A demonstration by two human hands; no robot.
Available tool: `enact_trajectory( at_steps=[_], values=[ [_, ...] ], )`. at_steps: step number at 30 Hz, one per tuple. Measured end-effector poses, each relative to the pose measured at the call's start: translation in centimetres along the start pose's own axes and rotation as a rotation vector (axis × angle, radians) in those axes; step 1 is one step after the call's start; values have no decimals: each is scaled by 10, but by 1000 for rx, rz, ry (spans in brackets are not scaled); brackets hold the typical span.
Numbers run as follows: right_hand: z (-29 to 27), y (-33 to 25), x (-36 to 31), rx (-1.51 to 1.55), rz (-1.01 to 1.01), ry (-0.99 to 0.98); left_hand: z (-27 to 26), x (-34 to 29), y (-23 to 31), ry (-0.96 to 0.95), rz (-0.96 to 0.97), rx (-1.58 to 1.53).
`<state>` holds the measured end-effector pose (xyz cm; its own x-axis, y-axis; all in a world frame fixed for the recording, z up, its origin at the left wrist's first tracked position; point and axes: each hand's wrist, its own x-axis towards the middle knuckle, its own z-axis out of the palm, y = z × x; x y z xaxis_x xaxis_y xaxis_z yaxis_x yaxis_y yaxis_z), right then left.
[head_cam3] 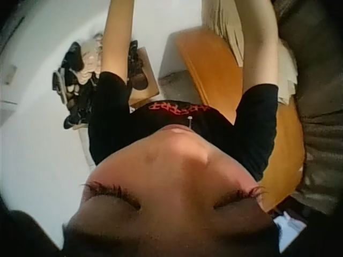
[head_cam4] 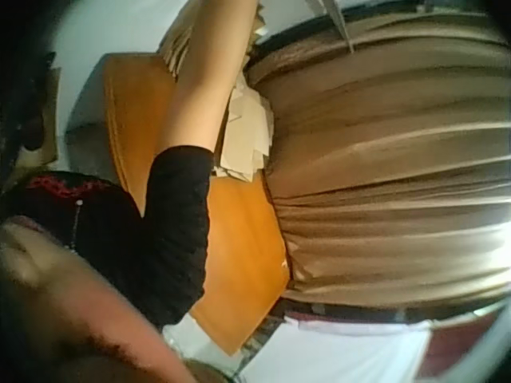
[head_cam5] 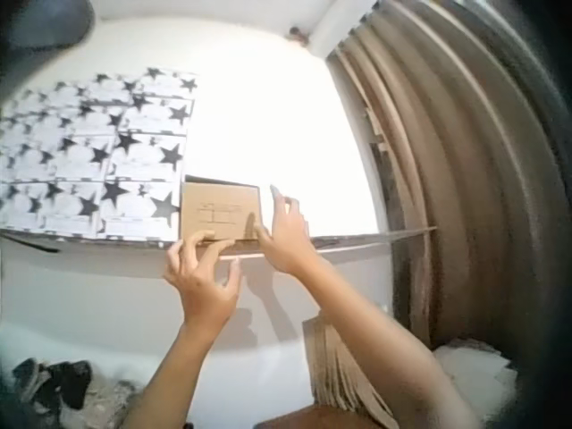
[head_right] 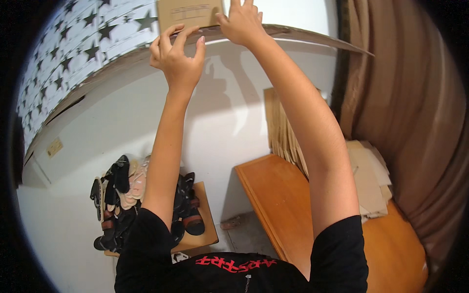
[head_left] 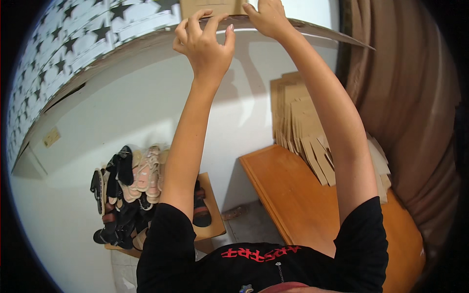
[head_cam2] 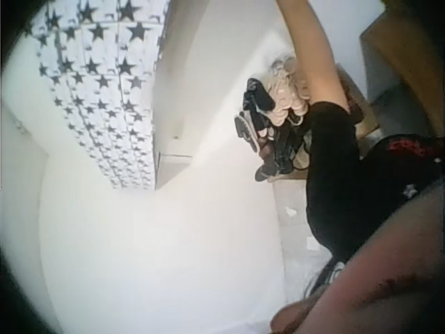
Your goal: Folding and preparing cardboard shoe boxes.
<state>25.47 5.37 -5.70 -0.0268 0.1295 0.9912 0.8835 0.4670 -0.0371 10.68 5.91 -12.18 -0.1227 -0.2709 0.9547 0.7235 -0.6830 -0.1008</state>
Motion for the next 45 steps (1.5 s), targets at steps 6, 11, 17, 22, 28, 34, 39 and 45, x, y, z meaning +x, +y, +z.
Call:
enact_trajectory(
  at_steps=[6,11,17,22,28,34,39,45],
  values=[
    [-81,41,-80,-344,-161,-7,45,-76,82,-255,-117,-300],
    [-182,97,-171,-415,22,-278,74,-172,175,-725,-279,-582],
    [-308,116,-321,-539,501,-521,78,-319,299,-1342,-443,-926],
    [-368,110,-433,-582,818,-585,74,-426,388,-1818,-803,-1337],
    [-402,100,-520,-557,1122,-516,61,-442,483,-2152,-964,-1321],
    [-405,88,-562,-485,1322,-381,61,-460,520,-1807,-1459,-1115],
    [-413,81,-576,-473,1399,-353,71,-454,526,-1719,-1637,-1191],
    [-419,76,-582,-487,1400,-280,70,-437,523,-1118,-1324,-1305]
  ],
)
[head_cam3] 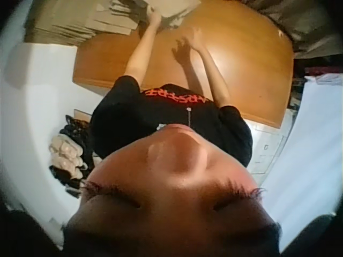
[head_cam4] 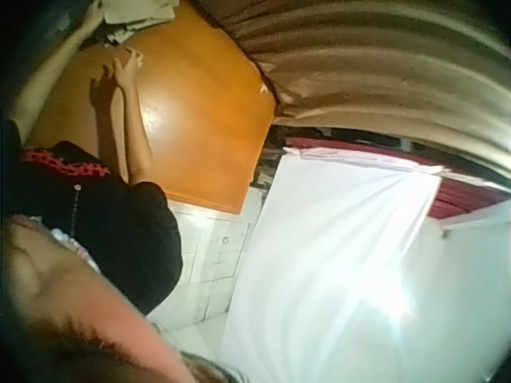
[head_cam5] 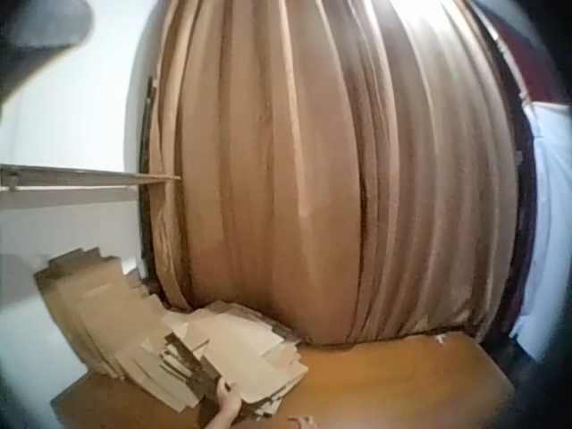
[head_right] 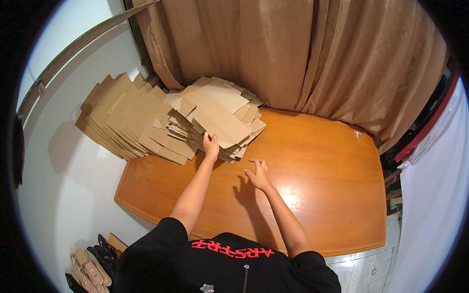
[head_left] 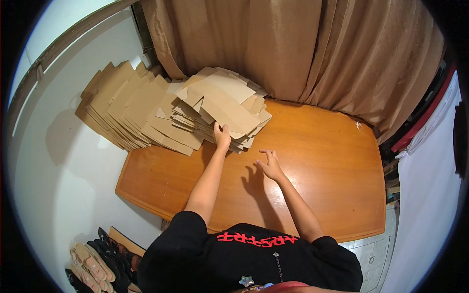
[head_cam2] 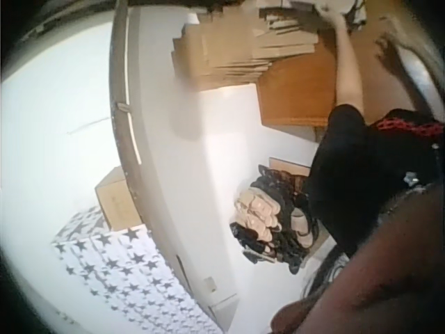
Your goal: Folding and preparing cardboard shoe boxes.
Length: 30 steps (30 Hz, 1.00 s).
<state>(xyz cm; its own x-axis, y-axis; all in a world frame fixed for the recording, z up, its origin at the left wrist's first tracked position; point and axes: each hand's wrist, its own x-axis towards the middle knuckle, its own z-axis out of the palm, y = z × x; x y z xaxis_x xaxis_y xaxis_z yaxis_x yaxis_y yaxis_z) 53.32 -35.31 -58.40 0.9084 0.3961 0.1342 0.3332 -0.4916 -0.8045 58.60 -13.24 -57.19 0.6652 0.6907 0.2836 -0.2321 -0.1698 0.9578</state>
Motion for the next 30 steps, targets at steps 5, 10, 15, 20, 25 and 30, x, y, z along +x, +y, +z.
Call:
enact_trajectory(
  at_steps=[5,10,15,20,25,30],
  values=[
    [-11,-5,0,95,-17,49,-15,-21,56,-98,102,110],
    [-37,-36,-5,151,-87,161,-32,-51,103,-285,304,296],
    [-77,-67,-12,300,-143,286,-42,-98,139,-461,550,489],
    [-111,-61,-47,566,94,414,-46,-160,127,-554,634,486],
    [-109,0,-102,673,436,423,-53,-213,106,-762,649,453],
    [-92,69,-137,647,702,420,-63,-235,104,-928,583,481]
  ],
)
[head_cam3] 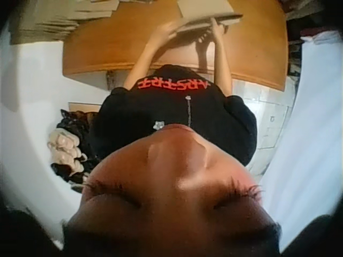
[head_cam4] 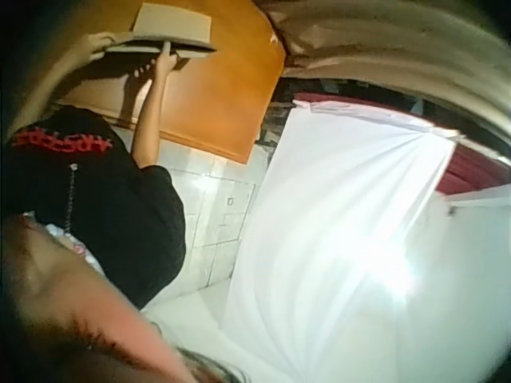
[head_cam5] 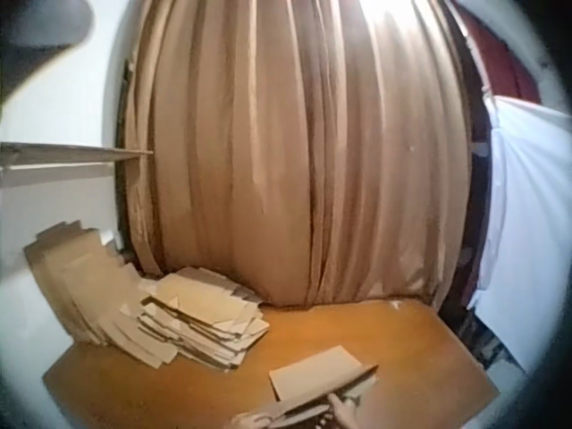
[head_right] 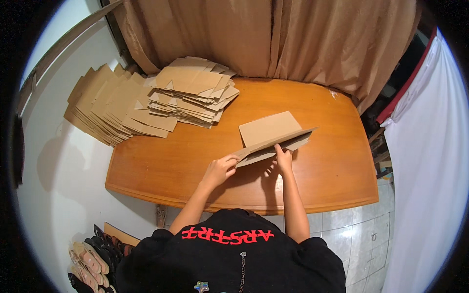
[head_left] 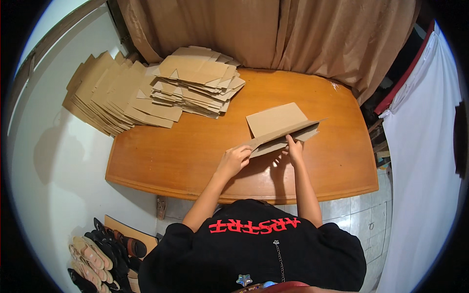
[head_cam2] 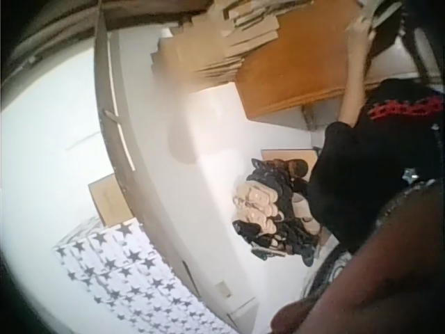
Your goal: Folding and preparing cardboard shoe boxes.
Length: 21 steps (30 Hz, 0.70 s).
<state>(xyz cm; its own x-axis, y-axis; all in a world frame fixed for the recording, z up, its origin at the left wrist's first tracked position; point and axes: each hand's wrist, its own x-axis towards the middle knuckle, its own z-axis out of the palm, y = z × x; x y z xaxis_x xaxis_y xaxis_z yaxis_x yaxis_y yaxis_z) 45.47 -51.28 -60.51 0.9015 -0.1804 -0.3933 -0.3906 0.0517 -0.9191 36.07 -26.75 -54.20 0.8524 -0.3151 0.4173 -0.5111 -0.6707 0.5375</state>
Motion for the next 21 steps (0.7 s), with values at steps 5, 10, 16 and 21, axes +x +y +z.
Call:
enact_trajectory(
  at_steps=[5,10,16,21],
  values=[
    [-34,75,46,-119,-339,254,-14,-1,3,-143,-73,-136],
    [1,26,-25,137,-152,276,-42,-18,-15,-333,-260,-278],
    [-30,47,-36,-10,-221,306,-76,-18,-35,-116,-395,-307],
    [-20,15,-96,-72,-304,304,-90,-34,-61,276,-582,-179]
  ],
)
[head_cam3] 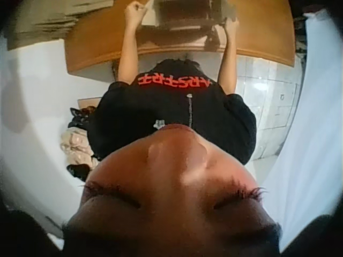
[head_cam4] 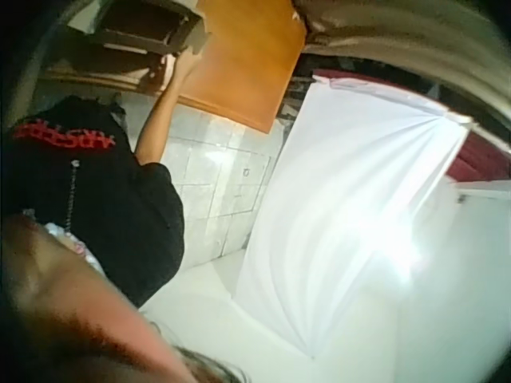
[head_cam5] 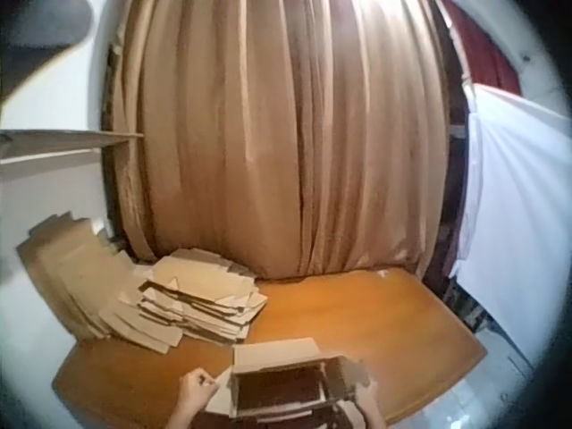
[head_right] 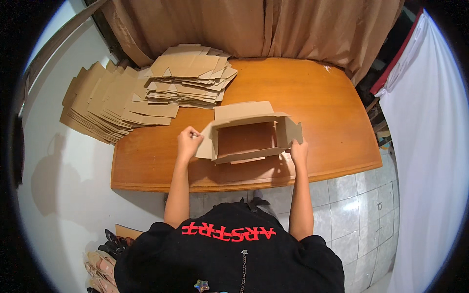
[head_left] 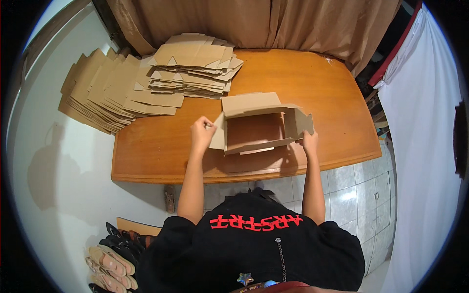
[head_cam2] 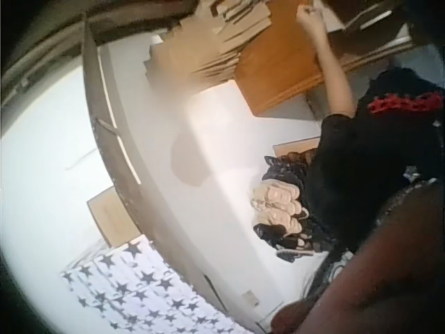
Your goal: Folding and preparing cardboard shoe boxes.
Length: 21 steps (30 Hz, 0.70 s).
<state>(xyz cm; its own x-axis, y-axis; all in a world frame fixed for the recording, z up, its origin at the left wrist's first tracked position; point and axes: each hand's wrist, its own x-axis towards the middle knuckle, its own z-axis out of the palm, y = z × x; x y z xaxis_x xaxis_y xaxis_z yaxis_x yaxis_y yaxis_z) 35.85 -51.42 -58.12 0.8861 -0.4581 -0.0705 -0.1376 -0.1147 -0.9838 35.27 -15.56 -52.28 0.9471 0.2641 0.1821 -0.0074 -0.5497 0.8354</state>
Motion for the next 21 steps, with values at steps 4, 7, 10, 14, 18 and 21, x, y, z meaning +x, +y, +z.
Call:
enact_trajectory(
  at_steps=[4,7,10,14,18,21],
  values=[
    [-6,2,-19,-25,62,-73,4,4,-56,90,-124,-225],
    [-2,13,-30,22,78,-50,15,-7,-67,166,-127,-428],
    [0,26,-33,-12,124,49,14,-19,-69,105,-267,-486],
    [3,41,-30,-28,111,90,11,-46,-69,75,-215,-798],
    [7,74,-15,-92,-70,119,19,-74,-87,-246,-159,-742],
    [17,59,-28,-41,39,17,18,-79,-71,-481,-452,-554]
  ],
)
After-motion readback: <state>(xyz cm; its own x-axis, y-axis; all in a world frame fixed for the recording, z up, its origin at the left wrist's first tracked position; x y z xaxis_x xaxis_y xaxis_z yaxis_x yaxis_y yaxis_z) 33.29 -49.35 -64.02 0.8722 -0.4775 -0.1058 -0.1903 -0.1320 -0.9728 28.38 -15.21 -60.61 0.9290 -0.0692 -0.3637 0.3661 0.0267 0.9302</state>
